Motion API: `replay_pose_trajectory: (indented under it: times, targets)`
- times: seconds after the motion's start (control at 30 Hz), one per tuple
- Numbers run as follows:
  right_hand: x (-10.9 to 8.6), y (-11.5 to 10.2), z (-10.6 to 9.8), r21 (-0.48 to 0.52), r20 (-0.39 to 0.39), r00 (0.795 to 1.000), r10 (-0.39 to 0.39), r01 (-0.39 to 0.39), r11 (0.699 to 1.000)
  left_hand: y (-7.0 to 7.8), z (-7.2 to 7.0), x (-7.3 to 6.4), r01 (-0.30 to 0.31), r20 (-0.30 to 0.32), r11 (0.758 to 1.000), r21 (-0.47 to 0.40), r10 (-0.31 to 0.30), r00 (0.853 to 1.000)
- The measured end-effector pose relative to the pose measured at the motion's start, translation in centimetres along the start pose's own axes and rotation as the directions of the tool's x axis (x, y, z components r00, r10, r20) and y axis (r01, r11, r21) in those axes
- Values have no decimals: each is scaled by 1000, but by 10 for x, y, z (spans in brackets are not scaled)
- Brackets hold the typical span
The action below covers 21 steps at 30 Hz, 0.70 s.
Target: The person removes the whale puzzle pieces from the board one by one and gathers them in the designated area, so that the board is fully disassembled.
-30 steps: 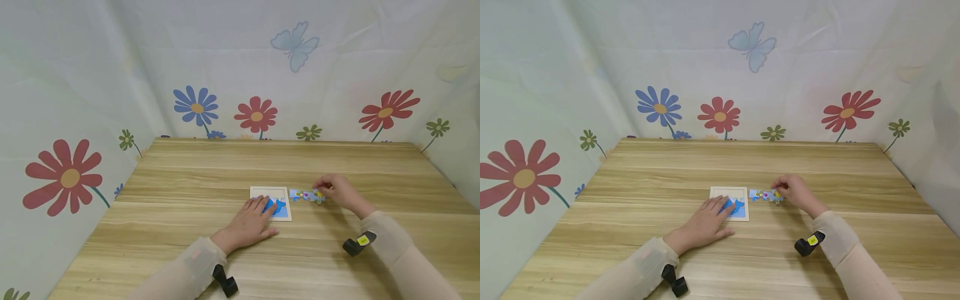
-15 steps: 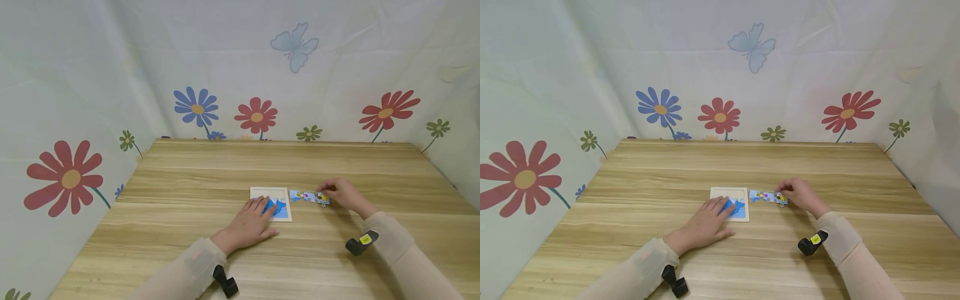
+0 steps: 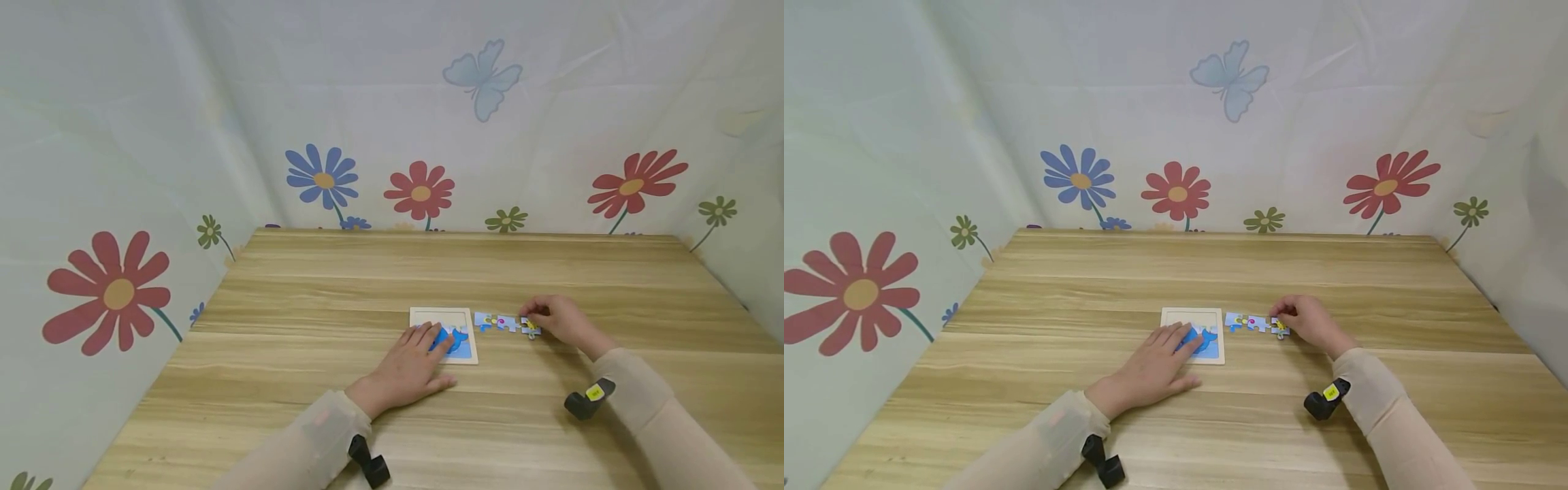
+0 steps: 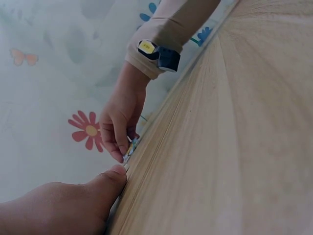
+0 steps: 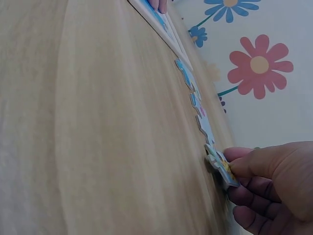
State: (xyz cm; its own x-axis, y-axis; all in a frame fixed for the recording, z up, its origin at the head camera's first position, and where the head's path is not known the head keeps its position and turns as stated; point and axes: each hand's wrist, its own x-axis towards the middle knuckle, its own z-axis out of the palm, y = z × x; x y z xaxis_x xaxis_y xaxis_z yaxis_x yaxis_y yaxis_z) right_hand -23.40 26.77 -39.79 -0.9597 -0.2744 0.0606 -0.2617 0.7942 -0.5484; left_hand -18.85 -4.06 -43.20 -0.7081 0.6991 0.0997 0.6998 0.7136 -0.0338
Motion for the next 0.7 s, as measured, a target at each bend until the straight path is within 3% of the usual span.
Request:
replay_pose_trajectory:
  times: [0.47,0.7]
  targets:
    - [-3,0,6,6,-62,998,8,-7,1000,0,0,0,-1,0,1000,-12,1,1000]
    - [-3,-12,11,10,-117,993,-10,11,1000,-1,0,-1,2,25,1000,-19,-1,1000]
